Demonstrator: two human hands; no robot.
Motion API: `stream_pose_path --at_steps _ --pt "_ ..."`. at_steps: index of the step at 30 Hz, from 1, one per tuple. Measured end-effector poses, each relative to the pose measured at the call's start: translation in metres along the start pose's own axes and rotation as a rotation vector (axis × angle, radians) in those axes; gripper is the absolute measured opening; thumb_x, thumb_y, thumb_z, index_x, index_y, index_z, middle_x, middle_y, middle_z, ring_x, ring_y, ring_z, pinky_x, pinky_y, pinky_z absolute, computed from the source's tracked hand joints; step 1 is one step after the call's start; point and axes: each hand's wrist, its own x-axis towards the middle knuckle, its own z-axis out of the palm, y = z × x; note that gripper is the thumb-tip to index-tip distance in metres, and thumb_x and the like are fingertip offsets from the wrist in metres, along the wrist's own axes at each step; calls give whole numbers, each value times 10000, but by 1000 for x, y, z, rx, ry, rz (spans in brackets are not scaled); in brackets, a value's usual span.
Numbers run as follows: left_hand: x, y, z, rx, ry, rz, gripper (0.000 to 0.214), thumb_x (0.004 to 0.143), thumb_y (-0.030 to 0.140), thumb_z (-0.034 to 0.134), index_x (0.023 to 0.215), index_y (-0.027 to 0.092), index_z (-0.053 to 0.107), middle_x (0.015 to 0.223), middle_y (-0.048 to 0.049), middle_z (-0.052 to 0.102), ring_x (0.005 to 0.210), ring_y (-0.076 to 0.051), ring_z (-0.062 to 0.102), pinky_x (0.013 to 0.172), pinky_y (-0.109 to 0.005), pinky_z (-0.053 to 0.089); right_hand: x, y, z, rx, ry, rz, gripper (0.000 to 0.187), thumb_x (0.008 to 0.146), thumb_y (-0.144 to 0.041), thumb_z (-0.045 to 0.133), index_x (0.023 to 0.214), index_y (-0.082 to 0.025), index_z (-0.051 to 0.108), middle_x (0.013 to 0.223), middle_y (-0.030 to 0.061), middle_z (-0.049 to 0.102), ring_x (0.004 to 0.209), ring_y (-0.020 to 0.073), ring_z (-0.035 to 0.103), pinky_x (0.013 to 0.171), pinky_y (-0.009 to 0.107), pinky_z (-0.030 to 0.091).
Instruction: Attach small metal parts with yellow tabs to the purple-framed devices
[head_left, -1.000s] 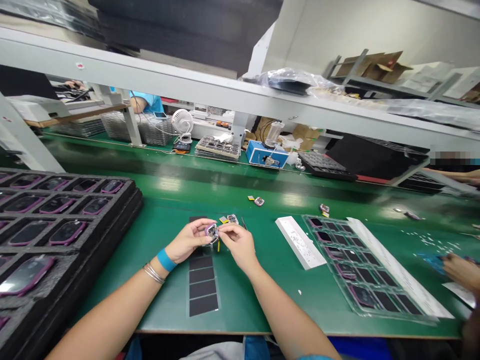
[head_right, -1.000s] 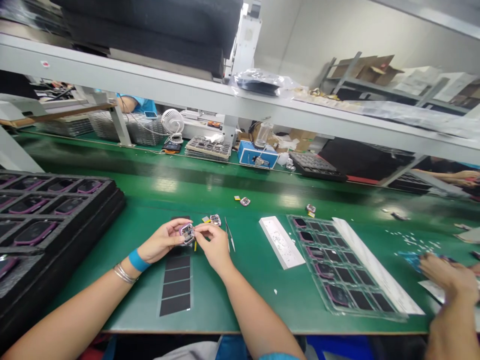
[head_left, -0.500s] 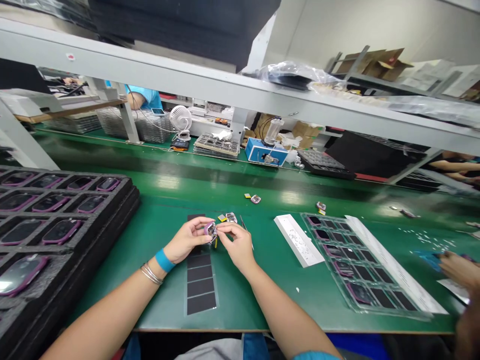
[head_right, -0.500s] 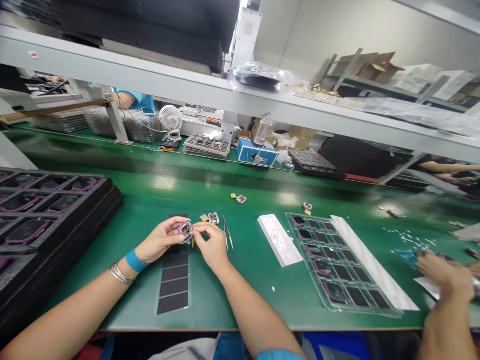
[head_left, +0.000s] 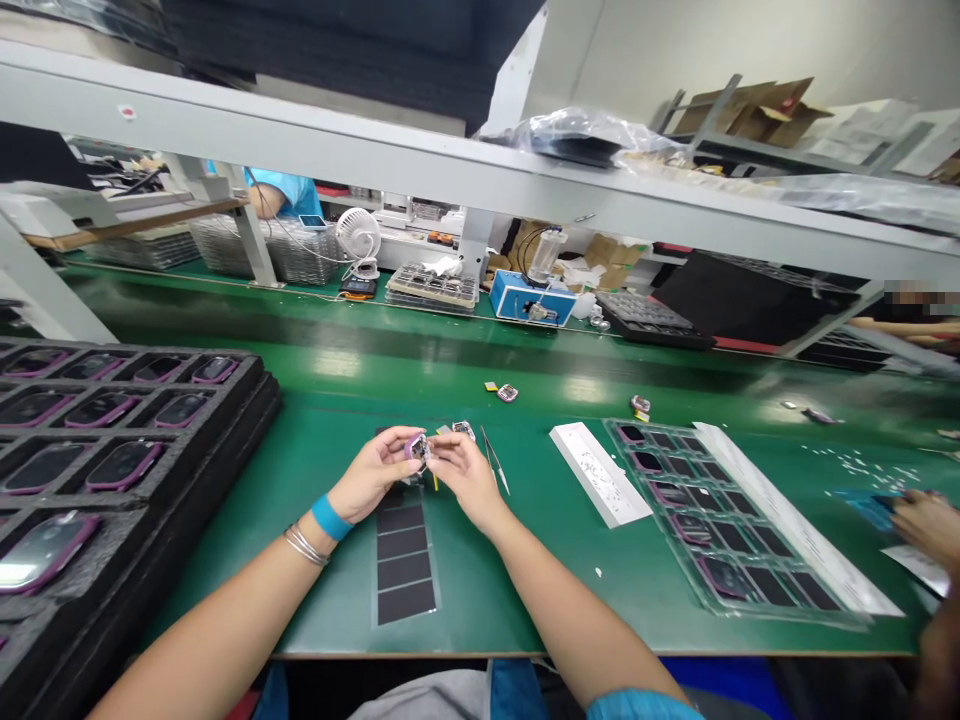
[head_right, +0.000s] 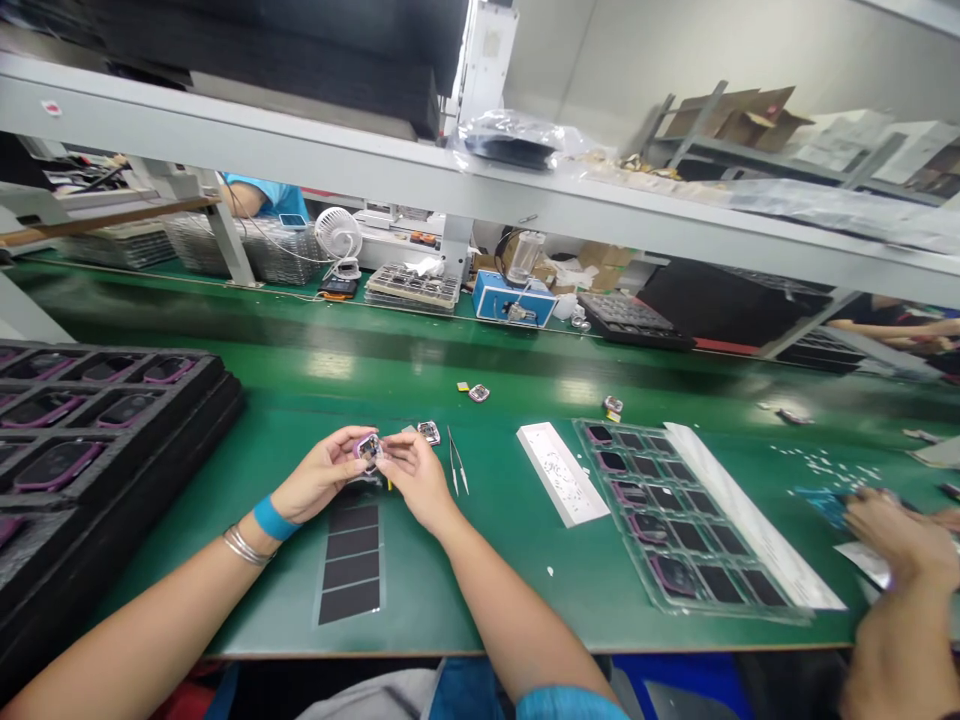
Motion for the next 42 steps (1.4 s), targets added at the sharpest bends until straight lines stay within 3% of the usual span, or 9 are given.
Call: stream_pose_path --at_steps 4,7,11,14,22,27,31,34,42 --pt "2 5 -6 -2 10 -10 451 649 192 795 1058 141 613 986 -84 646 875 -182 613 784 -264 482 2 1 -4 281 -170 413 432 559 -293 815 878 -163 556 832 23 635 746 156 644 707 299 543" --pt "3 6 -10 -13 1 -64 451 656 199 789 1068 134 617 996 -93 646 886 -199 616 806 -297 487 3 -2 -10 322 -116 482 365 518 -242 836 769 -147 588 672 -18 595 591 101 597 575 212 521" --pt "3 4 -12 -15 -44 -174 447 648 191 796 1059 138 626 950 -89 652 835 -198 623 785 -332 507 5 -10 -17 389 -11 371 309 516 -233 840 743 -157 646 707 -10 606 581 82 573 582 203 518" --pt "2 4 -12 -28 -93 -253 418 656 201 794 1037 136 633 935 -94 654 838 -212 627 793 -355 510 4 -15 -18 379 -102 320 381 523 -245 841 861 -168 683 808 17 644 750 134 626 740 260 532" --pt "0 7 -13 -47 -159 -347 393 692 199 772 1046 160 604 933 -81 642 836 -222 654 742 -299 520 4 -11 -17 -120 37 -37 244 687 -406 735 826 -205 725 808 28 614 772 160 583 724 281 503" --pt "0 8 -13 -32 -143 -412 400 671 201 786 1025 162 606 902 -71 635 822 -223 659 709 -281 532 2 -14 -18 -88 -75 92 287 714 -428 696 869 -186 698 553 -29 518 504 98 475 513 219 432" --pt "1 7 -14 -52 -119 -452 431 639 167 800 1026 149 612 892 -71 636 812 -220 660 710 -288 538 -1 -17 -16 -101 -144 44 207 739 -369 673 833 -185 669 788 12 628 656 124 569 621 237 482" --pt "1 6 -15 -69 -101 -489 428 645 179 797 1026 131 609 909 -95 646 820 -235 663 714 -299 542 -2 -14 -15 -240 -91 -68 239 808 -310 601 1020 -211 648 949 34 635 773 137 595 704 255 503" --pt "-2 6 -5 -3 -130 -514 394 636 179 787 971 114 589 927 -137 668 846 -254 665 718 -308 552 -4 -12 -8 -407 -9 -205 163 806 -227 586 954 -212 653 843 18 661 762 155 620 772 301 508"
